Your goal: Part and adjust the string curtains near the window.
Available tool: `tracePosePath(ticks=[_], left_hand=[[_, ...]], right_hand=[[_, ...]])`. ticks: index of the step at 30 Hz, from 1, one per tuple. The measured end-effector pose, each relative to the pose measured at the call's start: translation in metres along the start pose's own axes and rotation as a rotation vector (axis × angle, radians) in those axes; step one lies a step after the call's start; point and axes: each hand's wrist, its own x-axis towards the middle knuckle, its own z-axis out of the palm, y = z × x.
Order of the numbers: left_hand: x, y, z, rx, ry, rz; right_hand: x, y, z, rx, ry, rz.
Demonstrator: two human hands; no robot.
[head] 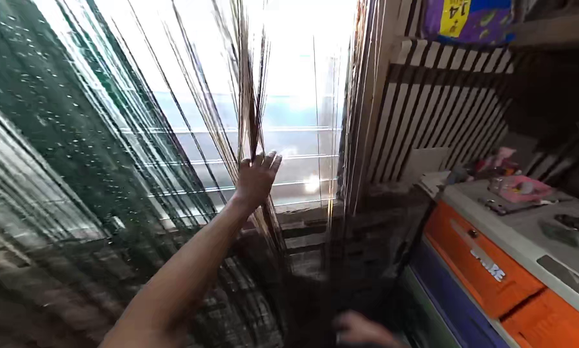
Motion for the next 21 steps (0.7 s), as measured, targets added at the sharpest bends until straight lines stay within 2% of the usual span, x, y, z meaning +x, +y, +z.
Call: tracePosePath(ticks=[2, 4, 6, 8, 10, 13, 15, 21], left_hand=[[-0.001, 0.002, 0.010, 0.012, -0.003, -0.008], [-0.004, 0.003, 0.024, 0.018, 0.054, -0.002], [-0.005, 0.005, 0.036, 0.004, 0.117, -0.009], [-0.006, 0.008, 0.043, -0.029, 0.115, -0.025], [-0.007, 0.007, 0.052, -0.027, 0.157, -0.027], [-0.004, 0.004, 0.055, -0.057, 0.230, -0.066], [0.001, 0.001, 0.053, -0.092, 0.280, -0.069], [0.019, -0.006, 0.031, -0.162, 0.205, -0.015]], right_hand=[[0.005, -0.065, -0.110, -0.043, 0.339, -0.129], [0.001, -0.137, -0.197, -0.110, 0.667, -0.234], [0.008, -0.177, -0.255, -0.276, 0.945, -0.282], [0.025, -0.194, -0.290, -0.515, 1.131, -0.283], [0.051, -0.192, -0.309, -0.732, 1.164, -0.268], [0.087, -0.179, -0.324, -0.891, 1.093, -0.246], [0.098, -0.174, -0.330, -0.892, 1.081, -0.255], [0.086, -0.190, -0.342, -0.893, 0.974, -0.224]])
